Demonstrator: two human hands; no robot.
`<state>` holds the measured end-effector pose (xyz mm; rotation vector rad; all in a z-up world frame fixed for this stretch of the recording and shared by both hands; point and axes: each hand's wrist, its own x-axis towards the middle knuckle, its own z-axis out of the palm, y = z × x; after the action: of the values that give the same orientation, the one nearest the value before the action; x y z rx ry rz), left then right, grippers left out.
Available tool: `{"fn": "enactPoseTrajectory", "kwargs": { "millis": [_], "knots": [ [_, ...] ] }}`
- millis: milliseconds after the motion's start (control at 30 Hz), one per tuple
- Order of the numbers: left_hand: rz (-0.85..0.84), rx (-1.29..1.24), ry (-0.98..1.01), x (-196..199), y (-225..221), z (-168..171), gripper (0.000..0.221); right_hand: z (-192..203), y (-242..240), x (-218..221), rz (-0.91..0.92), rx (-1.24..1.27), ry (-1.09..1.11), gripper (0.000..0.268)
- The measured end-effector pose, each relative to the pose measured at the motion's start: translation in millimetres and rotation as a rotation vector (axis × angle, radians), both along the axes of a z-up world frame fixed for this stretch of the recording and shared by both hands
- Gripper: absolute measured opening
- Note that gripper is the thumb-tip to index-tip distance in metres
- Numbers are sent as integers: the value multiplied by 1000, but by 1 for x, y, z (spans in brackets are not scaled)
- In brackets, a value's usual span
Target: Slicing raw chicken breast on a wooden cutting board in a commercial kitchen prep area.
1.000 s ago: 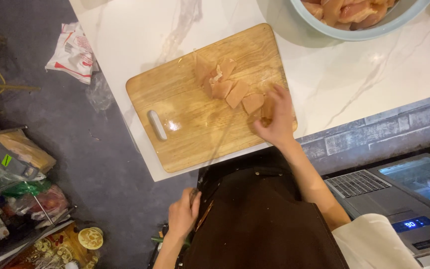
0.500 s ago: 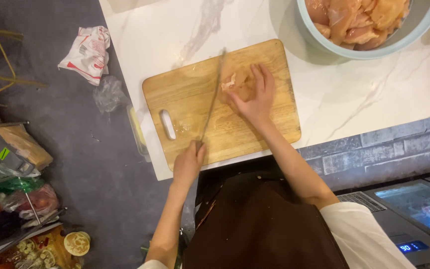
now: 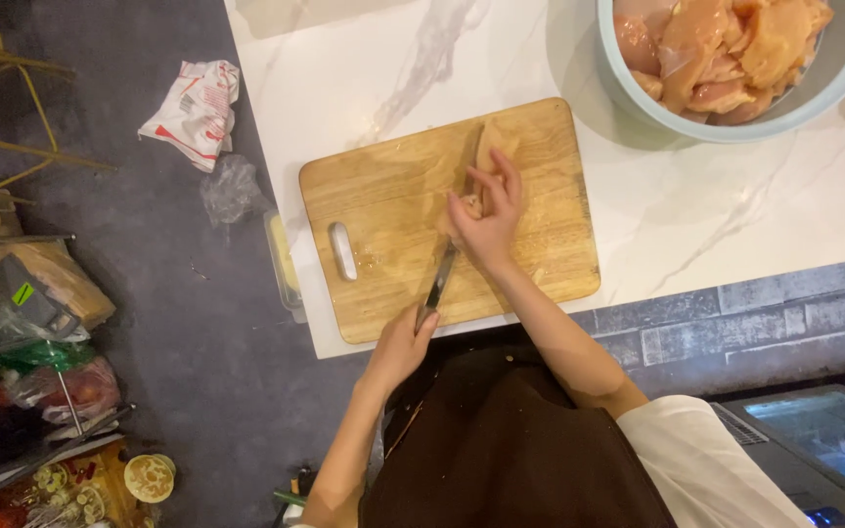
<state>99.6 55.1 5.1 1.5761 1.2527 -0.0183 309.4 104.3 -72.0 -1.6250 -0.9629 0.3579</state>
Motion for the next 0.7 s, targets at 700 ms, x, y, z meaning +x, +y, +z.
{"fn": "enactPoseTrajectory", "kwargs": {
  "millis": [700],
  "knots": [
    [-269,550,-70,138,47,123,27,101,33,178,-322,705,304,43]
  ]
}}
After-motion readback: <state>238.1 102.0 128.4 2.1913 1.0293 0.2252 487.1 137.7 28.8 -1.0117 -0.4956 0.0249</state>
